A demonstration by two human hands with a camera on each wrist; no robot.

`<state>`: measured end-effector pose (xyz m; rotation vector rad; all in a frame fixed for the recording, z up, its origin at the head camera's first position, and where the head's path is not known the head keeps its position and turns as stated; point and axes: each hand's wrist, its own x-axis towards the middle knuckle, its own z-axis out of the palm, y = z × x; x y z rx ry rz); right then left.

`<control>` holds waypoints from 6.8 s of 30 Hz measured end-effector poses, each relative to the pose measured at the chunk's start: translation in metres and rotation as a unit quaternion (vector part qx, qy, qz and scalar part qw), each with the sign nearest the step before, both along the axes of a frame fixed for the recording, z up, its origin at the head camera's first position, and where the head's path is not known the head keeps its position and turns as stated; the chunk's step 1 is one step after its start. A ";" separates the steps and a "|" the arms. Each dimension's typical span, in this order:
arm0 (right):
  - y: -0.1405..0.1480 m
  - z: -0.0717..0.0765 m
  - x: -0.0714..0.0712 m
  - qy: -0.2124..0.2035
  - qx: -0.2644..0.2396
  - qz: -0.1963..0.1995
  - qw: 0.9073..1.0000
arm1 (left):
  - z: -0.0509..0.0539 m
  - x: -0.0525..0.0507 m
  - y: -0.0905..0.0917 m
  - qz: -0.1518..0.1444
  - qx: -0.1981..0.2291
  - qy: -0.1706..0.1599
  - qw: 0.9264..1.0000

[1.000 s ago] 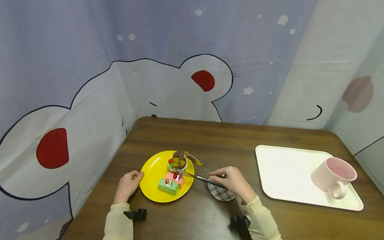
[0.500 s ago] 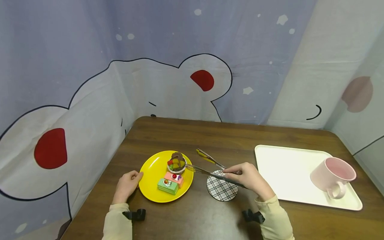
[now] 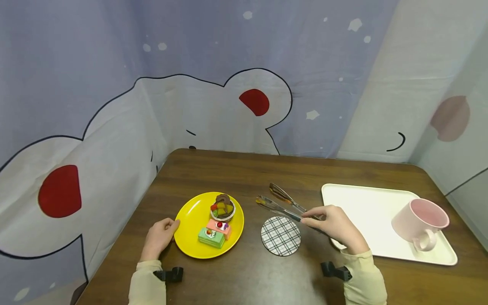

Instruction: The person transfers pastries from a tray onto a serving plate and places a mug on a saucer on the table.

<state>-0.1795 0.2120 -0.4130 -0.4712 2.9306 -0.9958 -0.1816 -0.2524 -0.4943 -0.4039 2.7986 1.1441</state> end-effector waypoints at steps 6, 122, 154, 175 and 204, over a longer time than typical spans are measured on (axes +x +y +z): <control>0.012 0.004 0.004 -0.010 0.010 -0.008 1.000 | 0.001 0.000 -0.001 -0.004 0.002 -0.002 1.000; 0.148 -0.027 0.037 -0.019 0.069 -0.135 0.988 | 0.004 0.001 0.002 -0.015 -0.023 0.001 1.000; 0.165 -0.024 0.050 0.207 -0.278 -0.625 0.700 | 0.004 0.000 0.003 -0.012 -0.028 -0.006 1.000; 0.185 -0.040 0.057 0.001 -0.180 -0.579 0.795 | 0.003 0.002 0.000 -0.024 -0.027 0.002 0.999; 0.180 -0.042 0.056 -0.073 -0.435 -0.460 0.771 | 0.004 -0.001 0.000 -0.023 -0.031 -0.004 0.999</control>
